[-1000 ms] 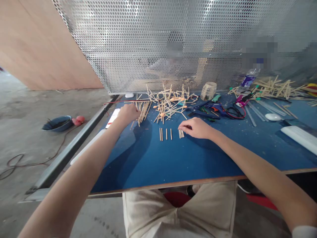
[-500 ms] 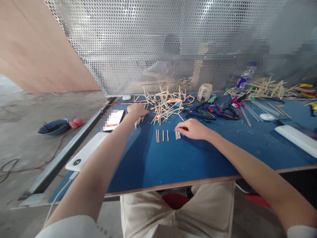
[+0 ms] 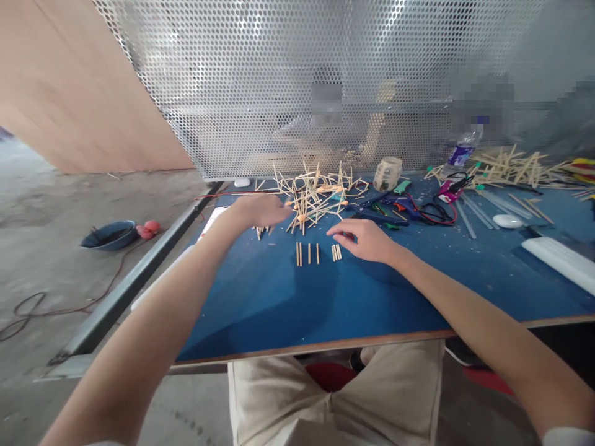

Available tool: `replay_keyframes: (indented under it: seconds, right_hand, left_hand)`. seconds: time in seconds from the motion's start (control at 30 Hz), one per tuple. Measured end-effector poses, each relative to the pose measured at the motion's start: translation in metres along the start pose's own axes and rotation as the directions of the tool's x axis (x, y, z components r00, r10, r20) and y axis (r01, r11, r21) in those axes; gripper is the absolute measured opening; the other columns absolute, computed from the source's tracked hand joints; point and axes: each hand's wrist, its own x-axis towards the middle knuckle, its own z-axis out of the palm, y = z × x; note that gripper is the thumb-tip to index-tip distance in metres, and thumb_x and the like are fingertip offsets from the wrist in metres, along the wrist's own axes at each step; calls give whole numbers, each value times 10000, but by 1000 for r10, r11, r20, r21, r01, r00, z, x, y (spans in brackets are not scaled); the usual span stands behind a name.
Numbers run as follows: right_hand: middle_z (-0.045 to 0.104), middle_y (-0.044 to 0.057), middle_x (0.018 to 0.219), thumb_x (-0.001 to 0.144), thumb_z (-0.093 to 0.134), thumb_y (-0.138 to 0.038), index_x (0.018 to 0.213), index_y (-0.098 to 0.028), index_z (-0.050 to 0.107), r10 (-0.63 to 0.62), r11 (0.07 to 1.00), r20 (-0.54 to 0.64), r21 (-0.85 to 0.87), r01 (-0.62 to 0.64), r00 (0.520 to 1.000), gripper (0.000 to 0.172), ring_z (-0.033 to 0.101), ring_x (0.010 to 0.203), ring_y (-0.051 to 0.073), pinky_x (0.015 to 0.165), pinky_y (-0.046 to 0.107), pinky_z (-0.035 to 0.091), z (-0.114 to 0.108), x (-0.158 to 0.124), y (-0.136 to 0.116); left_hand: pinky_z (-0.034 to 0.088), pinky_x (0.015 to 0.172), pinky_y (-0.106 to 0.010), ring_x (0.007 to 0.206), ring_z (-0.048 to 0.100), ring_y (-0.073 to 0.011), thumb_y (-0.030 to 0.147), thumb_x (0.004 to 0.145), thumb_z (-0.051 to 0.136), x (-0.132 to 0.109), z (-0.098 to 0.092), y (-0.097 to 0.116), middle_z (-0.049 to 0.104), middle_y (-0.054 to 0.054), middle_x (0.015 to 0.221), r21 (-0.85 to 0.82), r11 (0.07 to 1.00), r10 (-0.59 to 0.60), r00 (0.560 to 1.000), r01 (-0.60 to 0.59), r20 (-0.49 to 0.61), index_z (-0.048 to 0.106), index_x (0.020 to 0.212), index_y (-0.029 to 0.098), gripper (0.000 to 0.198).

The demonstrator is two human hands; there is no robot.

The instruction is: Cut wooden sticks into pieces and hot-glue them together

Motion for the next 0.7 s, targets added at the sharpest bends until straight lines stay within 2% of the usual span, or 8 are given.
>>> replay_keyframes:
  seconds: [0.07,0.13,0.23,0.3,0.4,0.5,0.6,0.7]
  right_hand:
    - [657,81,1272,972,537,-314,1307,-259,610,-78,994,-131,-83,67,988,347,592,1131,245,962,419,456,-3,2,-4]
    - [605,92,1358,957,577,-342,1371,-269,555,-160,977,-166,-166,132,973,421,510,1253,279,1052,484,391,-5,3,-6]
    - [698,69,1171,993,518,-314,1256,-247,623,-253,959,-46,-145,245,966,291,590,1103,244,997,451,420,-5,3,-3]
    - [731,46,989,1019,452,-274,1158,-222,660,-244,967,31,-70,246,969,255,630,915,202,893,389,456,-3,2,1]
    - [723,19,857,1033,408,-273,1130,-210,664,-121,993,82,20,120,989,280,615,743,158,763,318,453,-4,0,4]
    - [726,22,919,1041,388,-313,1129,-219,649,9,997,52,73,-13,999,291,597,687,134,712,294,438,-9,-2,2]
    - [714,39,998,1041,381,-344,1122,-221,617,64,990,2,129,-64,998,278,591,715,138,720,300,436,-11,-1,-2]
    - [677,44,939,1033,395,-349,1121,-214,570,88,979,-27,185,-81,996,238,569,727,149,709,304,433,-8,0,-3]
  left_hand:
    - [392,610,-312,582,560,-200,442,928,457,-18,9,22,597,-54,559,-117,969,231,962,-216,146,571,608,192,422]
    - [339,554,-303,534,502,-159,352,925,445,-34,18,43,589,-23,590,-220,893,422,901,-394,97,554,636,202,344]
    - [317,536,-293,520,442,-129,307,919,462,-45,24,60,520,8,583,-369,784,541,841,-499,14,524,649,201,296]
    - [337,552,-284,552,449,-125,351,950,446,-44,27,57,515,11,616,-470,729,548,836,-498,-37,535,686,201,316]
    - [358,575,-284,577,455,-128,434,1006,329,-34,42,37,521,4,651,-523,740,376,905,-424,-201,542,729,197,423]
    - [402,661,-305,712,554,-167,511,928,502,-24,64,14,620,-28,804,-262,876,313,890,-406,-332,620,900,192,342]
    - [437,813,-359,918,606,-238,639,814,626,-21,78,2,653,-66,968,-6,866,484,841,-500,-241,646,989,196,476]
    - [437,860,-374,962,607,-259,753,747,633,-23,78,2,648,-62,974,65,836,547,819,-545,-175,658,1022,205,614]
